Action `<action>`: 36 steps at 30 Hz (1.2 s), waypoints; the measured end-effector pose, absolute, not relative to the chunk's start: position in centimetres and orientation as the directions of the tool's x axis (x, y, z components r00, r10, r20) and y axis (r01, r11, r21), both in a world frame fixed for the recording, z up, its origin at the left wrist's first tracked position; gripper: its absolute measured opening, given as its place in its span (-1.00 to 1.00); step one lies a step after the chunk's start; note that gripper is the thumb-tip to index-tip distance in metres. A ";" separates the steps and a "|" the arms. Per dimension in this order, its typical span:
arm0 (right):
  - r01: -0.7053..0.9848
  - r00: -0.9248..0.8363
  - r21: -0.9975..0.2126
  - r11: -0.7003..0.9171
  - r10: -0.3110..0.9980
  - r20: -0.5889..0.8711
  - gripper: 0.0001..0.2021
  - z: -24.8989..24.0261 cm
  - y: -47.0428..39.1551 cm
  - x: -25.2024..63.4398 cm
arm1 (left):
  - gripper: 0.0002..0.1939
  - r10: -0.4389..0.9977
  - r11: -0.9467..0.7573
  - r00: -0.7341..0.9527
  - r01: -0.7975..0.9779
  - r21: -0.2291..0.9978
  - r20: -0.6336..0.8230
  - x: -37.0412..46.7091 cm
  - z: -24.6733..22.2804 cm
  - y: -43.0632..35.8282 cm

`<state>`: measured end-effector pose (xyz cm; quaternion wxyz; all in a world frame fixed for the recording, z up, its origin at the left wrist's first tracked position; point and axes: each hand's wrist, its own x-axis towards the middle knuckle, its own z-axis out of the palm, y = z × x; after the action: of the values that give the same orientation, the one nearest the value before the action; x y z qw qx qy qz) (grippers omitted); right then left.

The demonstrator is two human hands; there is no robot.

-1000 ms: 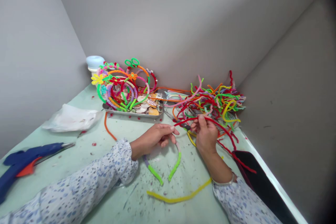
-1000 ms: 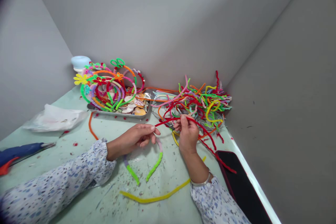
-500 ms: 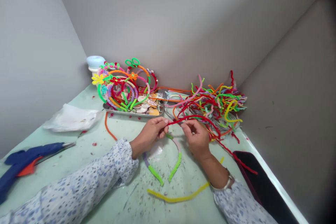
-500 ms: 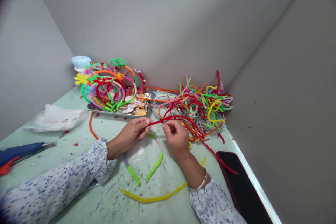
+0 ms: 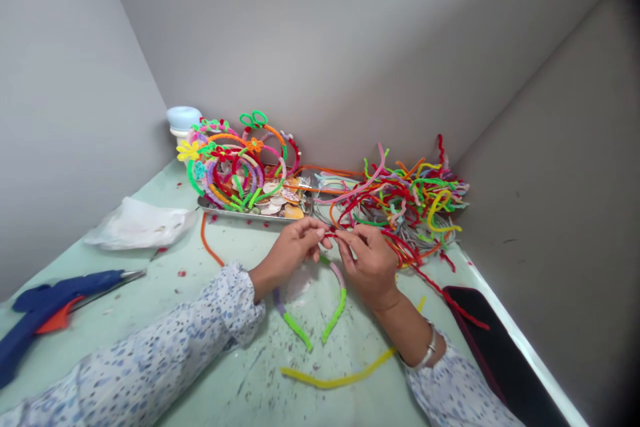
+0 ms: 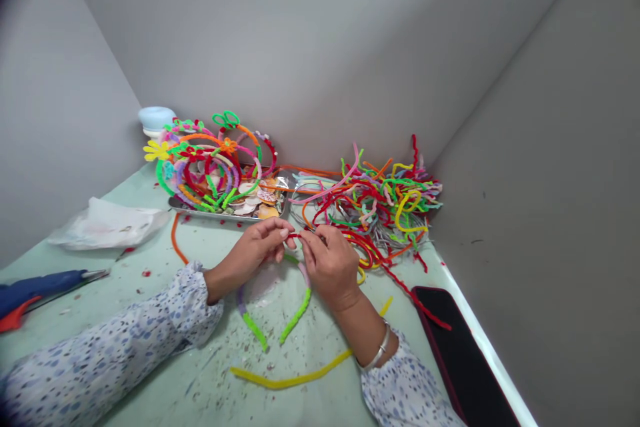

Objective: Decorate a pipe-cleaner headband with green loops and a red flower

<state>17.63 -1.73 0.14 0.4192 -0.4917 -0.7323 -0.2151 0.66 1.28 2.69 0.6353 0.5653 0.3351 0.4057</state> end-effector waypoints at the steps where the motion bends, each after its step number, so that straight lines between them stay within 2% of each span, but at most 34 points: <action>1: 0.904 -0.153 -0.101 0.415 0.535 0.831 -0.84 0.1 -1.7 17.6 | -0.80 0.903 -0.017 0.426 -0.103 0.995 0.060 0.6 2.6 1.3; 5: 0.914 -0.133 -0.102 0.392 0.528 0.839 -0.86 0.2 -1.7 17.6 | -0.82 0.919 -0.213 0.350 0.058 0.975 0.180 0.6 1.8 1.4; 10: 0.913 -0.139 -0.106 0.394 0.545 0.827 -0.85 0.3 -1.6 17.5 | -0.83 0.898 -0.281 0.386 0.131 0.951 0.213 0.8 1.5 1.4; 15: 0.920 -0.109 -0.136 0.368 0.573 0.812 -0.78 0.3 -1.6 17.6 | -0.84 0.934 -0.194 0.319 0.082 0.978 0.159 0.7 1.6 1.7; 20: 0.923 -0.063 -0.173 0.343 0.578 0.813 -0.80 0.1 -1.5 17.7 | -0.83 0.958 -0.139 0.257 0.041 0.989 0.124 0.4 2.1 1.9; 28: 0.934 -0.077 -0.129 0.333 0.542 0.837 -0.84 0.6 -1.3 17.8 | -0.82 0.969 -0.083 0.229 -0.042 0.996 0.090 0.5 2.9 1.5; 36: 0.899 -0.069 -0.159 0.409 0.489 0.869 -0.88 1.2 -2.0 17.0 | -0.73 0.968 0.016 0.251 -0.156 0.988 0.023 1.0 2.0 1.2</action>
<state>17.02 -2.02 1.24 0.4669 -0.4975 -0.6976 -0.2190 1.04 1.24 1.97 0.5962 0.5194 0.3908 0.4712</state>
